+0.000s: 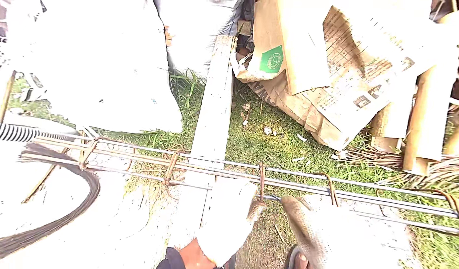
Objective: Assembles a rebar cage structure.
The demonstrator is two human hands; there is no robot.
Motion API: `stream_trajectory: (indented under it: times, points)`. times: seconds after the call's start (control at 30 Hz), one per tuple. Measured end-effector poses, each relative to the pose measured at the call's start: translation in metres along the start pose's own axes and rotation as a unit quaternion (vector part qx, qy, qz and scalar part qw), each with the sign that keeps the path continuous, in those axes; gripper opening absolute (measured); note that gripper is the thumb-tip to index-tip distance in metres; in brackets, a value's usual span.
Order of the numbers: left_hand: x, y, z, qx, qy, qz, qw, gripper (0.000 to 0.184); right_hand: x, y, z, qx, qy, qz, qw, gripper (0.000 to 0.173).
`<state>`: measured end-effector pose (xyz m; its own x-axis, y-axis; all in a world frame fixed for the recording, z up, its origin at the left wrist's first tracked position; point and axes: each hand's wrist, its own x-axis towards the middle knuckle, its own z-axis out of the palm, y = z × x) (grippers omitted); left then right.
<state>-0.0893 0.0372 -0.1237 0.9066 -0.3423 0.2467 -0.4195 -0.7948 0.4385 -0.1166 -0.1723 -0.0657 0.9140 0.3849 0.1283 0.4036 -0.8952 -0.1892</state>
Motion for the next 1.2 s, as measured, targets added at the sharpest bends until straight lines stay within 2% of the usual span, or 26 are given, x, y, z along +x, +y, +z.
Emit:
stream_trajectory:
  times: [0.07, 0.17, 0.27, 0.43, 0.53, 0.6, 0.7, 0.8, 0.9, 1.0, 1.03, 1.1, 1.13, 1.17, 1.2]
  points:
    - [0.000, 0.001, -0.001, -0.019, 0.003, -0.018, 1.000, 0.028, 0.014, -0.009, -0.006, -0.060, -0.018, -0.027, 0.998, 0.015]
    - [0.001, 0.000, 0.001, -0.013, 0.008, -0.003, 1.000, 0.021, 0.028, -0.023, -0.003, -0.101, -0.005, -0.025, 0.995, 0.017]
    - [-0.002, -0.004, 0.003, -0.003, 0.054, 0.049, 0.997, 0.020, 0.041, -0.038, -0.005, -0.083, -0.012, 0.011, 0.996, 0.028]
    - [-0.007, -0.003, 0.003, -0.024, 0.089, 0.055, 0.994, 0.028, 0.054, -0.048, -0.007, -0.032, -0.083, 0.004, 0.996, 0.022]
    - [-0.006, -0.006, 0.008, -0.015, 0.063, 0.045, 0.997, 0.029, 0.049, -0.034, -0.012, -0.071, -0.106, -0.024, 0.992, 0.019]
    - [-0.006, -0.008, 0.007, -0.028, 0.008, 0.024, 0.999, 0.027, 0.041, -0.023, -0.028, -0.091, -0.121, -0.053, 0.987, 0.018]
    - [-0.004, -0.006, 0.005, -0.029, -0.022, 0.009, 0.999, 0.025, 0.036, -0.024, -0.047, -0.079, -0.160, -0.025, 0.984, 0.019]
    - [-0.001, -0.003, 0.004, -0.015, -0.011, 0.000, 1.000, 0.025, 0.033, -0.037, -0.035, -0.096, -0.099, -0.013, 0.990, 0.024]
    - [-0.001, 0.000, 0.000, -0.021, -0.020, -0.024, 0.999, 0.026, 0.018, -0.037, -0.016, -0.085, -0.118, -0.054, 0.988, 0.019]
    - [0.000, 0.000, -0.003, -0.007, -0.020, -0.017, 1.000, 0.025, 0.002, -0.013, 0.051, -0.097, 0.038, -0.081, 0.991, 0.025]
    - [-0.001, 0.000, -0.004, -0.004, -0.012, -0.007, 1.000, 0.025, 0.009, -0.018, 0.044, -0.074, 0.002, -0.067, 0.995, 0.024]
    - [0.000, -0.001, -0.004, -0.009, -0.005, 0.002, 1.000, 0.025, 0.037, -0.042, -0.001, -0.019, -0.154, 0.006, 0.988, 0.022]
    - [0.000, -0.001, -0.004, -0.017, -0.014, -0.007, 1.000, 0.025, 0.048, -0.047, -0.014, -0.012, -0.207, 0.041, 0.977, 0.023]
    - [0.002, 0.000, -0.006, -0.028, -0.032, -0.018, 0.999, 0.025, 0.051, -0.047, -0.017, -0.009, -0.218, 0.056, 0.974, 0.023]
    - [0.003, 0.000, -0.007, -0.039, -0.051, -0.031, 0.997, 0.025, 0.046, -0.040, -0.011, -0.003, -0.171, 0.036, 0.985, 0.020]
